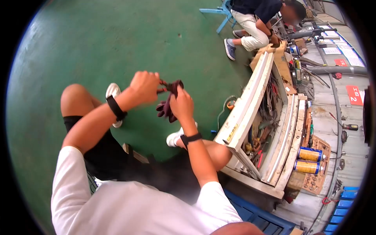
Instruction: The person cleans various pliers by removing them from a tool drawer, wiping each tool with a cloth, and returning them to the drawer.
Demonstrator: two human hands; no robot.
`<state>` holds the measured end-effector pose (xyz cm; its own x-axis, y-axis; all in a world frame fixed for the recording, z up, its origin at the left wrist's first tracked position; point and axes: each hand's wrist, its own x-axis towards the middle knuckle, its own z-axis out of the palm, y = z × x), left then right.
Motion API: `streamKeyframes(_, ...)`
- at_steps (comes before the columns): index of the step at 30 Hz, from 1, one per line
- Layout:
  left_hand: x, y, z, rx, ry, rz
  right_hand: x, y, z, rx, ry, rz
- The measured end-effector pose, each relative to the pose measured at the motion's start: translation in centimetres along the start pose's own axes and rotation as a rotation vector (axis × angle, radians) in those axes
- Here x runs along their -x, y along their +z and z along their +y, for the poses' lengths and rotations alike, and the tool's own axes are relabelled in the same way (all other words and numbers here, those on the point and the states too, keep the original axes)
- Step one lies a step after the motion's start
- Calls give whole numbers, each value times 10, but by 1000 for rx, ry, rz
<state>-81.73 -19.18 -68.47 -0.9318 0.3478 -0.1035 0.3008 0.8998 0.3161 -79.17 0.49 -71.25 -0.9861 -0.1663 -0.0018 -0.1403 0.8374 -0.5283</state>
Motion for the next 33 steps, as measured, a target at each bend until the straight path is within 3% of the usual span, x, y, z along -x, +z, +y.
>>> streamKeyframes(2, 3, 4, 5, 42, -25, 72, -3, -4, -5, 136, 15, 23)
streamKeyframes(4, 4, 7, 6, -15, 4, -24, 1, -4, -13, 84, 38, -29)
streamKeyframes(7, 8, -1, 7, -7, -9, -39, 2, -3, -2, -515, -120, -182)
streamKeyframes(10, 8, 4, 6, 78, -16, 5, -7, -12, 15, -528, -76, -253)
streamKeyframes(14, 16, -22, -5, 59, -64, 40, -9, -33, 14, -297, 72, 50)
streamKeyframes(18, 14, -24, -4, 133, -82, 113, -1, -28, 2, -242, -33, 122)
streamKeyframes(20, 12, -19, -2, 118, -71, 83, 2, -23, -18, -374, -101, 185)
streamKeyframes(22, 10, -18, 1, 101, -58, 60, 2, -27, -24, -411, -74, 79)
streamKeyframes(24, 14, -17, 2, 84, -23, 12, -4, -18, -11, -667, -228, 165)
streamKeyframes(25, 15, -17, 2, 80, -21, 5, 1, -34, -22, -1217, 29, -13)
streamKeyframes(26, 15, -17, 1, 82, -56, 2, 4, -55, -42, -1413, 127, 6)
streamKeyframes(28, 13, -15, 2, 114, -117, 12, 11, -73, -59, -1484, 1, 56)
streamKeyframes(32, 7, 22, -23, 6, 19, 47, 22, -58, -74, -1224, -333, 123)
streamKeyframes(33, 12, 20, -22, 111, 85, 91, 18, -47, -63, -1011, -409, 165)
